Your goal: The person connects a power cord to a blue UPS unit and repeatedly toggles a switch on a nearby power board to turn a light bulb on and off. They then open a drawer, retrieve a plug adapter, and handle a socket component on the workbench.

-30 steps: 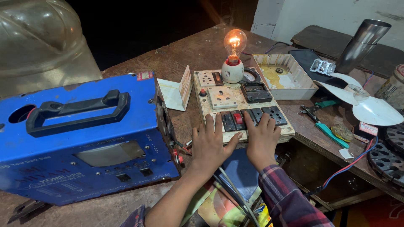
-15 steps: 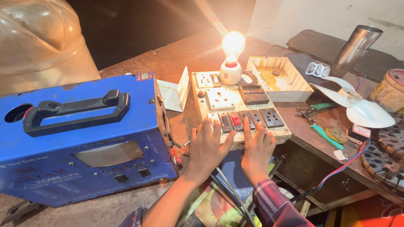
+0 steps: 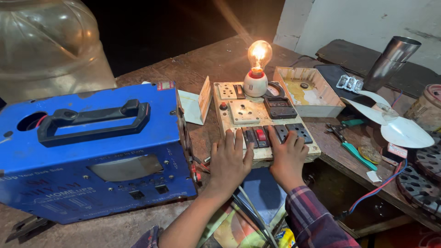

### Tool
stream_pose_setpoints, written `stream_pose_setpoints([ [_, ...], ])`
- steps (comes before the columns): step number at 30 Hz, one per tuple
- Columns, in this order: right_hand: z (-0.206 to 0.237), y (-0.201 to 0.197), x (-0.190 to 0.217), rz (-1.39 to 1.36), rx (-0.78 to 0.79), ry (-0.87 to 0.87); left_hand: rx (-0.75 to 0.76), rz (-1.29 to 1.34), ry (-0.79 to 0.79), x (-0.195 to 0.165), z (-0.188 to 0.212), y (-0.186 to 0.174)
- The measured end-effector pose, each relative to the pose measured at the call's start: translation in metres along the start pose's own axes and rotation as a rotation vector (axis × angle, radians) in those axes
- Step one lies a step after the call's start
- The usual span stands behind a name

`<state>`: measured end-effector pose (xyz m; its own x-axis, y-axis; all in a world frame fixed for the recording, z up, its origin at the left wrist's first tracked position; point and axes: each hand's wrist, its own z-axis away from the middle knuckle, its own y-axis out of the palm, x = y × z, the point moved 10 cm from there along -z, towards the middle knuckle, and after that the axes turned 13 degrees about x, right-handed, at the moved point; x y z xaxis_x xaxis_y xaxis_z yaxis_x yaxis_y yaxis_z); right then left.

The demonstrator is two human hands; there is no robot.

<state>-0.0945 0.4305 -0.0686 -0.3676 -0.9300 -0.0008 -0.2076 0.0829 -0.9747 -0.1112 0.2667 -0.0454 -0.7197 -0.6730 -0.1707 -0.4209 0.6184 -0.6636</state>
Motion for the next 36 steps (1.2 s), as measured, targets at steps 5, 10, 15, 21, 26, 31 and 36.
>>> stream_pose_setpoints([
  [5,0.001,-0.009,0.004,-0.005,-0.077,-0.012,0.060,0.057,-0.020,0.004,-0.001,0.008],
  [10,0.004,-0.011,0.005,0.046,-0.087,-0.031,0.066,0.061,-0.032,0.004,-0.002,0.007],
  [15,0.004,-0.004,0.001,0.009,0.011,-0.026,0.094,0.074,-0.043,0.005,-0.005,0.005],
  [21,0.030,0.000,0.008,0.084,-0.105,-0.078,0.073,0.088,-0.025,0.003,-0.003,0.002],
  [26,0.030,0.005,-0.005,-0.095,-0.019,-0.045,0.043,0.077,-0.004,0.002,-0.002,0.000],
  [31,0.030,0.002,-0.003,-0.141,-0.052,-0.026,0.045,0.071,0.010,0.001,-0.001,-0.001],
  [36,0.028,0.010,-0.001,-0.141,-0.062,0.024,0.051,0.097,0.008,0.002,0.000,-0.001],
])
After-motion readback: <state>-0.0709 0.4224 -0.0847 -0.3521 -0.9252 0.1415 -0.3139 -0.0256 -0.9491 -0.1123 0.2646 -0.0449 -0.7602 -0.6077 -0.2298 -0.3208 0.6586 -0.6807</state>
